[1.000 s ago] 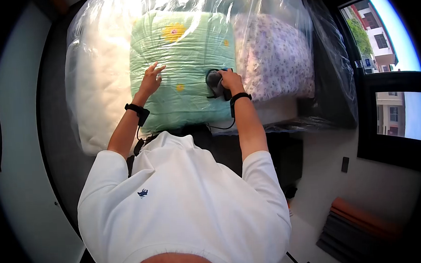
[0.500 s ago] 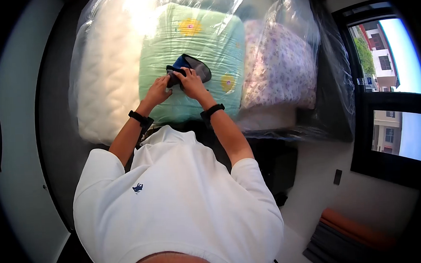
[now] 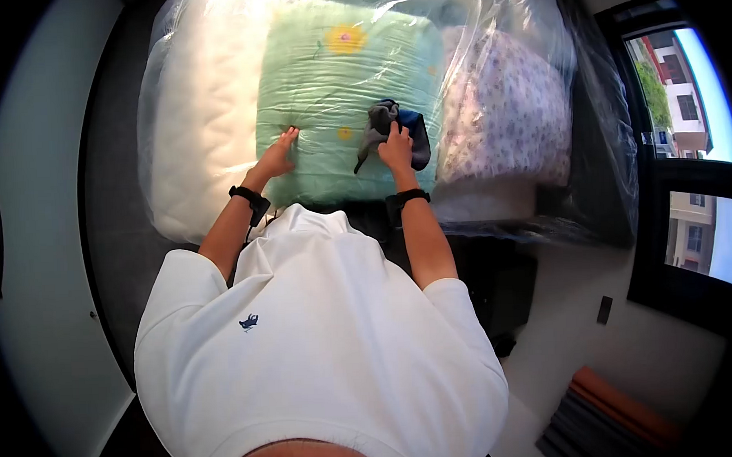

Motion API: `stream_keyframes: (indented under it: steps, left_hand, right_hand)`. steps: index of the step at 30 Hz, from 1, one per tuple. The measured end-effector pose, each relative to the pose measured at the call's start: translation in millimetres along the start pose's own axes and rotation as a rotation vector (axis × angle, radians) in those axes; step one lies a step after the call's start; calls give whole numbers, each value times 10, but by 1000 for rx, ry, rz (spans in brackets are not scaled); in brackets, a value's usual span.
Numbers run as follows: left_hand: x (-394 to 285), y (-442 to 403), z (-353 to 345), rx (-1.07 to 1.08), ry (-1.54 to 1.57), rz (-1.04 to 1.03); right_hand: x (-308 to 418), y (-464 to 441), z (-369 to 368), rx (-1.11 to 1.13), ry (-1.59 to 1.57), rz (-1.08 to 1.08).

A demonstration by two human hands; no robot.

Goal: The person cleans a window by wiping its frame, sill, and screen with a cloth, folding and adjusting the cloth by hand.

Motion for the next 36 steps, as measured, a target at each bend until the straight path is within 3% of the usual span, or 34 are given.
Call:
stream_keyframes:
  steps: [2, 3, 5, 8, 11, 13, 19, 21, 22, 25, 28, 29, 30, 32, 33, 34, 36]
  left_hand:
    - [44, -48, -42, -34, 26, 50]
    - [115, -105, -88, -34, 26, 50]
    - [221, -162, -202, -80, -147, -153]
    - [65, -57, -41, -79, 26, -91]
    - [251, -157, -89, -83, 114, 10]
    - [163, -64, -59, 55, 33, 24]
    - [-10, -210, 160, 156, 49, 153]
    - [-161, -328, 361, 221, 50, 188]
    - [-200, -373, 423, 187, 15, 177]
    - [-510, -554, 728, -7, -46, 94]
    - [-872, -721, 870, -40, 14, 109]
    - [-997, -798, 883, -184, 155, -99]
    - [-1116, -847, 915, -330, 298, -310]
    - [-1324, -898, 918, -347, 185, -347]
    - [-1398, -895, 926, -354, 72, -372]
    - [-1338, -903, 842, -373, -151, -393]
    - [-910, -954, 570, -308, -168, -271]
  right_hand:
    - [743, 355, -275, 47, 24, 338]
    - [686, 309, -370, 30, -7, 338]
    - [1150, 576, -642, 232, 164, 551]
    - [1131, 537, -640, 262, 201, 479]
    - [901, 283, -388, 53, 144, 501]
    - [494, 165, -344, -85, 219, 364]
    - [-686, -71, -9, -117, 104, -346]
    - [-1055, -180, 92, -197, -253, -772]
    - [-1503, -359, -107, -372, -326, -834]
    - [-1168, -368, 230, -395, -416, -869]
    - [-683, -544, 255, -517, -386, -357]
    - [-343, -523, 299, -462, -466, -199]
    - [-16, -494, 316, -319, -513, -23]
    - [538, -413, 267, 88, -764, 298]
    - [847, -293, 359, 226, -645, 468]
    - [985, -224, 299, 227, -446, 577]
    - [1102, -76, 235, 236, -225, 558]
Point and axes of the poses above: each hand's wrist, its own y-axis away from the middle knuckle, its own z-axis out of the back of the hand, x = y × z, the point moved 4 cm from there along -y, towards the middle knuckle, and after that the axes turned 7 degrees about -z, right-handed, at the moved point
